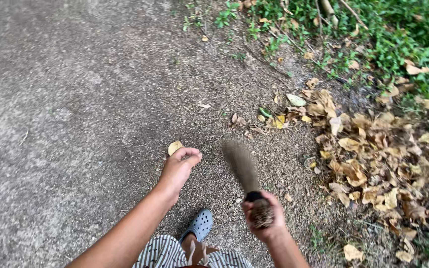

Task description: The person sweeps the ground and dry leaves using a handheld stick broom.

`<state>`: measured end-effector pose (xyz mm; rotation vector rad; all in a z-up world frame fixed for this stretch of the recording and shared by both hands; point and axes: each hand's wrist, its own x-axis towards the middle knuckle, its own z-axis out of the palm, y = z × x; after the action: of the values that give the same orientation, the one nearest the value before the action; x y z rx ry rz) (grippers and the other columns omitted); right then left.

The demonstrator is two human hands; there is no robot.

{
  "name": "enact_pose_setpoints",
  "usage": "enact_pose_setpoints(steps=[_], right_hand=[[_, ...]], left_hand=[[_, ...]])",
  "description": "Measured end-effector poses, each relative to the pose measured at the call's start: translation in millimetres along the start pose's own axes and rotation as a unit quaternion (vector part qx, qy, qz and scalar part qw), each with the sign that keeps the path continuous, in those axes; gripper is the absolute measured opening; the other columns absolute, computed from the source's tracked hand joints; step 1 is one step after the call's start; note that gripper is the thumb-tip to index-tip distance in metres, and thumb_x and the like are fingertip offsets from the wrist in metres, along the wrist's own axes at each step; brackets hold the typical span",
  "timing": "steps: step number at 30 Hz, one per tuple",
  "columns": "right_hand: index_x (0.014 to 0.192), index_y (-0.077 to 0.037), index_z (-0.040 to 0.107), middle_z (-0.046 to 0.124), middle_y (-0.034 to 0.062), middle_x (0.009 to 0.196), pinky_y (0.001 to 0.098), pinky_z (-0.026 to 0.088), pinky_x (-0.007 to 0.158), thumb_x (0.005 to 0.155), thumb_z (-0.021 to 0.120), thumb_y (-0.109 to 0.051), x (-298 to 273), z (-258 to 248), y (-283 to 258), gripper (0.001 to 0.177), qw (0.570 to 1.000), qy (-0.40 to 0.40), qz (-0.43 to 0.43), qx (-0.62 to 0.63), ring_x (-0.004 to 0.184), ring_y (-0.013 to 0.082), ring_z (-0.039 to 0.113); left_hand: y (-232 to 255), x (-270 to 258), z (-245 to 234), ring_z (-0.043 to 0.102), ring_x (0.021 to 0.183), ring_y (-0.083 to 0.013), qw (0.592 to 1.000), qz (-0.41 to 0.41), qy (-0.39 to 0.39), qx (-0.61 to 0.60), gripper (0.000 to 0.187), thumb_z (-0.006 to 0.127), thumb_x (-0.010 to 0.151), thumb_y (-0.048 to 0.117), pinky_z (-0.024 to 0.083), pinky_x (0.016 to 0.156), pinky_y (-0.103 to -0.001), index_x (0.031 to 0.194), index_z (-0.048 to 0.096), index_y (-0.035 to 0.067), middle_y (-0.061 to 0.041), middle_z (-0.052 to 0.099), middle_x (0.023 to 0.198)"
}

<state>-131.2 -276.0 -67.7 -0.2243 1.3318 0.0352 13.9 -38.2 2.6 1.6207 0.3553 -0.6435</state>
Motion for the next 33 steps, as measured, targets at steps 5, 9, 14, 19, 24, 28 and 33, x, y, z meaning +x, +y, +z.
enact_pose_setpoints(steps=[5, 9, 14, 19, 24, 28, 33], right_hand=[[0.124, 0.003, 0.059, 0.068, 0.0199, 0.087, 0.0269, 0.063, 0.047, 0.086, 0.08, -0.024, 39.5, -57.1, -34.9, 0.052, 0.992, 0.11, 0.047, 0.051, 0.059, 0.0211, 0.067], [0.126, -0.016, 0.062, 0.069, 0.013, 0.109, 0.0313, 0.066, 0.071, 0.102, 0.053, -0.033, 75.3, -118.1, -153.7, 0.031, 0.975, 0.116, -0.186, 0.042, 0.087, 0.0203, 0.069], [0.131, -0.01, 0.054, 0.066, 0.0105, 0.116, 0.0473, 0.062, 0.089, 0.105, 0.052, -0.032, 72.3, -88.4, -170.9, 0.035, 0.942, 0.087, -0.319, -0.061, 0.104, 0.0246, 0.07], [0.123, -0.012, 0.061, 0.07, 0.0134, 0.099, 0.0443, 0.06, 0.079, 0.088, 0.068, -0.033, 39.5, -2.9, -52.4, 0.041, 0.98, -0.06, -0.156, -0.108, 0.086, 0.0257, 0.069], [0.09, -0.004, 0.065, 0.069, 0.0124, 0.077, 0.0345, 0.062, 0.058, 0.079, 0.079, -0.033, 50.2, 91.6, 111.6, 0.034, 0.948, -0.198, 0.191, -0.158, 0.063, 0.0246, 0.067], [0.082, -0.011, 0.064, 0.068, 0.0088, 0.073, 0.037, 0.059, 0.055, 0.077, 0.073, -0.034, 93.7, 143.8, 198.2, 0.026, 0.927, -0.171, 0.276, -0.185, 0.059, 0.0248, 0.065], [0.096, -0.006, 0.057, 0.063, 0.0089, 0.074, 0.0245, 0.061, 0.044, 0.092, 0.064, -0.021, 143.5, 113.1, 95.2, 0.016, 0.99, -0.064, 0.117, -0.039, 0.052, 0.0173, 0.065]], left_hand=[[12.1, 0.3, 4.4, 0.062, 0.127, -0.022, 1.0, 0.005, -0.021, 0.02, 0.024, 0.068, 0.088, 0.027, 0.041, 0.109, -0.042, 0.109, 0.072, 0.016, -0.006, 0.072, 0.127], [6.7, -1.5, -13.2, 0.059, 0.129, -0.0229, 1.0, -0.005, -0.003, 0.031, 0.023, 0.069, 0.088, 0.027, 0.04, 0.111, -0.044, 0.107, 0.071, 0.015, -0.006, 0.071, 0.13], [-12.3, -2.3, -26.6, 0.058, 0.131, -0.0223, 1.0, -0.009, 0.016, 0.014, 0.022, 0.069, 0.088, 0.026, 0.039, 0.112, -0.044, 0.107, 0.072, 0.015, -0.004, 0.07, 0.133], [-16.8, -1.8, -21.3, 0.062, 0.128, -0.0218, 1.0, -0.004, 0.017, -0.002, 0.02, 0.069, 0.087, 0.024, 0.042, 0.11, -0.041, 0.104, 0.072, 0.015, -0.005, 0.073, 0.129], [-17.2, 2.0, -34.6, 0.065, 0.108, -0.0203, 0.997, 0.044, 0.057, -0.037, 0.019, 0.072, 0.088, 0.024, 0.048, 0.095, -0.036, 0.103, 0.073, 0.012, -0.007, 0.074, 0.112], [-16.0, -3.4, -58.3, 0.066, 0.099, -0.018, 0.992, 0.029, 0.104, -0.064, 0.019, 0.072, 0.087, 0.021, 0.051, 0.087, -0.037, 0.102, 0.072, 0.01, -0.005, 0.073, 0.105], [-23.8, -5.7, -88.1, 0.065, 0.11, -0.0181, 0.991, 0.051, 0.113, -0.042, 0.017, 0.071, 0.089, 0.022, 0.047, 0.098, -0.035, 0.101, 0.074, 0.01, -0.009, 0.072, 0.113]])
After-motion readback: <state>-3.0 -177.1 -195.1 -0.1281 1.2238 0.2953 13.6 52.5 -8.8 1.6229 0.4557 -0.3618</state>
